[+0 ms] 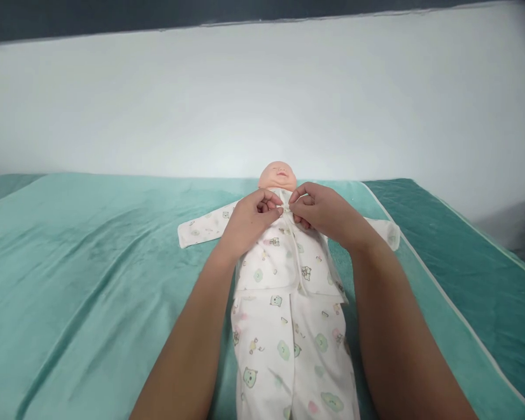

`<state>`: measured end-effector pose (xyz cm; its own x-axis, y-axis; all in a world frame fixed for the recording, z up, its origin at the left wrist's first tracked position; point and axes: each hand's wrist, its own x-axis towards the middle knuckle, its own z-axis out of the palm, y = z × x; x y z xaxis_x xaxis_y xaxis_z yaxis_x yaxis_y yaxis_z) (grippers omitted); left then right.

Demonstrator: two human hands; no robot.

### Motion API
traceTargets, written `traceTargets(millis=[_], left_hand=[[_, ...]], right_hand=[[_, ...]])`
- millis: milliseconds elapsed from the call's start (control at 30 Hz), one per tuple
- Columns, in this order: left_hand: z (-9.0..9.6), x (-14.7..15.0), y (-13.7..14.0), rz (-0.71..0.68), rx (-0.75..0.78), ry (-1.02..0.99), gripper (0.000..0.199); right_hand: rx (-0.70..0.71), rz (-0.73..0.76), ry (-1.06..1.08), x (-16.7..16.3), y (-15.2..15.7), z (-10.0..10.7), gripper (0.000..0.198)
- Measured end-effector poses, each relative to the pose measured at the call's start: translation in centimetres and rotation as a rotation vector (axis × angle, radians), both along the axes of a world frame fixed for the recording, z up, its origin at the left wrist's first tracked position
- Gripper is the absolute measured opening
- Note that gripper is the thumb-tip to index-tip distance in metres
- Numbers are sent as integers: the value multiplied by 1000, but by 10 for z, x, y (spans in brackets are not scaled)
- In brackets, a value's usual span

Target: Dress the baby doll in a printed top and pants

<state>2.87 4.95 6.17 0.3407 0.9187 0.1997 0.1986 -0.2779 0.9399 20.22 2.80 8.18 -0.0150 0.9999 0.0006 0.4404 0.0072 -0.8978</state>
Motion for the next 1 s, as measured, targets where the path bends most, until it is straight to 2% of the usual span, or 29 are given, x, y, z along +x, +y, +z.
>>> traceTargets(millis=[167,333,467,533,700,833,1000], left_hand=[[4,-4,0,-11,2,6,12],[15,-13,-6,-7,-21,50,16],[23,-18,-12,-67,-50,135,21],[25,-20,-14,-117,-43,183,22],[27,-22,-16,-202,-23,263,23],[28,-22,-16,-257,-7,283,19],[27,-25,-14,-293,-31,309,18]], right_hand=[[13,11,-27,6,-4,5,7],[-5,87,-287,3,-27,20,36],[12,111,-505,-11,-39,22,42],[25,105,-544,-13,-40,21,44],[-2,227,-483,-5,-37,20,39],[-80,268,-449,2,-33,22,34],[-143,355,-255,10,-26,20,29]])
